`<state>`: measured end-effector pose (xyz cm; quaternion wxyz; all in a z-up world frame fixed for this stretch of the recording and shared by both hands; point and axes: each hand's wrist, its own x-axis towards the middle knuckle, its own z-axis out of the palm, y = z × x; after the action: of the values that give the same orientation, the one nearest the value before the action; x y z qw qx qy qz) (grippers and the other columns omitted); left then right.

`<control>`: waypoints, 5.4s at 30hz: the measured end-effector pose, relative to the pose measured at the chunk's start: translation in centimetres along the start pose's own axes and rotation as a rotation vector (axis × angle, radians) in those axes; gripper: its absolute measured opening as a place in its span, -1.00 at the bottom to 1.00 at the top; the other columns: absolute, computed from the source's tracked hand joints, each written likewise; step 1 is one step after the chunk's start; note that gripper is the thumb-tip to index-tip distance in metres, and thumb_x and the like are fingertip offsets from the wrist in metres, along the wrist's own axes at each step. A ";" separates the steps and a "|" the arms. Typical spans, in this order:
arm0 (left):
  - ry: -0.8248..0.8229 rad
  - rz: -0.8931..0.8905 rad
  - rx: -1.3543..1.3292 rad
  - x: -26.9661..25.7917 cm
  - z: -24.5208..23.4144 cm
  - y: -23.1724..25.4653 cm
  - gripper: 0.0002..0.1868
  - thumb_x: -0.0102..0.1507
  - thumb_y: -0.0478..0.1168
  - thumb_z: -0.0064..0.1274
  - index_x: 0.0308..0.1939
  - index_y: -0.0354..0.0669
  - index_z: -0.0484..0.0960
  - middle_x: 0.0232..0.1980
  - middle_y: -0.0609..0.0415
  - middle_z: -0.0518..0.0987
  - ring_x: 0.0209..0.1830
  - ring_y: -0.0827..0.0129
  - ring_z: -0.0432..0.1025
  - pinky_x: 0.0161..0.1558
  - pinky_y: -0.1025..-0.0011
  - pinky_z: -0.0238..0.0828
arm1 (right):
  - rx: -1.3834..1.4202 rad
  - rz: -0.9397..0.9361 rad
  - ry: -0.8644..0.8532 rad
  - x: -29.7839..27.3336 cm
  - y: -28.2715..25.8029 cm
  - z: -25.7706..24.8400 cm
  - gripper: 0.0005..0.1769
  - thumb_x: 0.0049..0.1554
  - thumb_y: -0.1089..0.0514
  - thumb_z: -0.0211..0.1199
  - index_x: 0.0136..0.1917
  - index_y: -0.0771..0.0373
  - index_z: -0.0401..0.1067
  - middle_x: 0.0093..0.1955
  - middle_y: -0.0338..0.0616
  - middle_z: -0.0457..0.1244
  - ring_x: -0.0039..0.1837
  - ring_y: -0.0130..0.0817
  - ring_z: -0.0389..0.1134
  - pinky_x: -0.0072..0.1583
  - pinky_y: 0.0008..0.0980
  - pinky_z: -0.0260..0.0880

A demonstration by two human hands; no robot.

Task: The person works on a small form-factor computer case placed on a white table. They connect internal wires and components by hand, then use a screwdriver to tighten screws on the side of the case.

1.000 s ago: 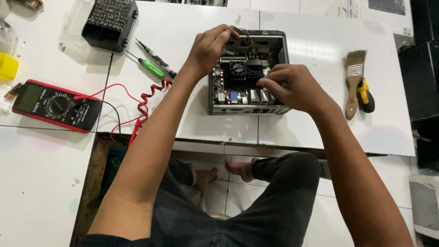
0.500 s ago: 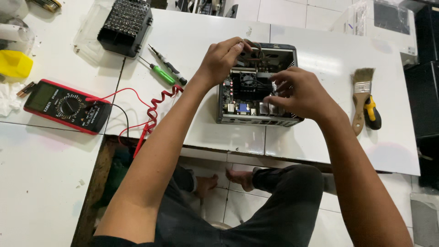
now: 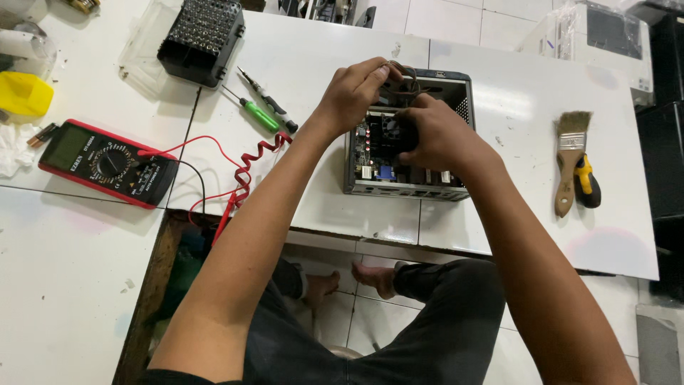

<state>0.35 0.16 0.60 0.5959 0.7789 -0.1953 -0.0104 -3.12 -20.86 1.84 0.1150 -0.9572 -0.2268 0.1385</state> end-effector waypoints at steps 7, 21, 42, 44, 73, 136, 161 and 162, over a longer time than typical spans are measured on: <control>-0.041 0.058 0.034 0.2 -0.4 -0.3 -0.62 0.44 -0.08 -0.27 -0.10 -0.05 0.71 -0.09 0.20 0.73 -0.45 0.47 0.32 -0.29 0.39 0.29 | 0.034 -0.065 0.089 -0.9 0.2 0.0 -0.04 -0.09 -0.12 0.58 0.50 0.27 0.43 0.43 0.00 0.22 0.44 0.12 0.20 0.41 0.04 0.23; -0.036 0.025 -0.035 0.0 -0.2 0.1 -0.64 0.44 -0.10 -0.25 -0.14 -0.08 0.69 0.01 0.20 0.75 -0.51 0.49 0.21 -0.37 0.48 0.24 | 0.035 -0.085 0.072 -0.8 1.1 0.5 0.00 -0.13 -0.17 0.69 0.50 0.16 0.46 0.39 -0.07 0.24 0.43 0.05 0.20 0.39 0.02 0.29; -0.049 0.036 -0.061 -0.1 0.2 -0.3 -0.64 0.47 -0.12 -0.23 -0.09 -0.18 0.69 -0.18 0.14 0.66 -0.55 0.57 0.15 -0.46 0.53 0.06 | 0.036 -0.073 0.092 -1.5 1.7 1.0 0.03 -0.13 -0.21 0.69 0.53 0.15 0.45 0.37 -0.04 0.24 0.37 0.06 0.21 0.33 0.02 0.30; -0.034 0.092 0.052 -0.1 0.1 -0.5 -0.62 0.47 -0.08 -0.25 -0.07 -0.13 0.70 -0.12 0.15 0.71 -0.32 0.45 0.35 -0.24 0.44 0.23 | 0.037 -0.052 0.079 -1.8 1.3 0.7 0.04 -0.10 -0.20 0.68 0.56 0.12 0.42 0.41 -0.06 0.23 0.40 0.04 0.19 0.35 0.03 0.29; -0.071 0.219 0.245 -0.7 0.2 -0.8 -0.74 0.46 -0.12 -0.11 -0.05 -0.13 0.68 -0.27 0.09 0.66 -0.37 0.34 0.41 -0.32 0.33 0.27 | 0.062 -0.098 0.118 -4.8 0.7 -0.4 -0.12 0.10 -0.10 0.54 0.59 0.21 0.37 0.50 0.11 0.24 0.47 0.12 0.23 0.37 0.10 0.30; -0.007 0.564 0.657 -7.9 1.2 3.0 -0.39 0.42 -0.28 0.32 0.49 -0.21 0.38 0.44 -0.20 0.30 0.43 -0.06 0.37 0.46 0.03 0.60 | 0.196 -0.330 0.403 -9.5 2.4 -2.0 -0.35 0.32 0.09 0.35 0.56 0.47 0.38 0.34 0.35 0.36 0.30 0.17 0.40 0.29 0.04 0.41; -0.569 0.219 0.881 -3.8 4.0 3.1 0.25 0.02 0.65 0.25 0.55 -0.07 0.40 0.52 -0.26 0.32 0.29 -0.63 0.39 0.07 -0.17 0.69 | 0.149 -0.336 0.776 -10.9 3.9 6.8 -0.60 0.23 -0.17 0.46 0.09 0.18 0.62 0.56 0.17 0.11 0.65 0.43 0.01 0.60 0.29 0.06; -0.564 0.228 0.882 -3.8 4.0 2.9 0.21 0.01 0.64 0.24 0.53 -0.03 0.45 0.51 -0.23 0.34 0.26 -0.69 0.39 0.04 -0.16 0.71 | 0.113 -0.343 0.805 -10.8 4.2 6.9 -0.55 0.24 -0.23 0.44 0.05 0.20 0.61 0.56 0.20 0.11 0.65 0.46 0.02 0.60 0.31 0.06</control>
<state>-5.07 -2.99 1.34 0.1335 0.8962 -0.4169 -0.0716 -12.87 -28.40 -3.50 0.2677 -0.8755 -0.3117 -0.2544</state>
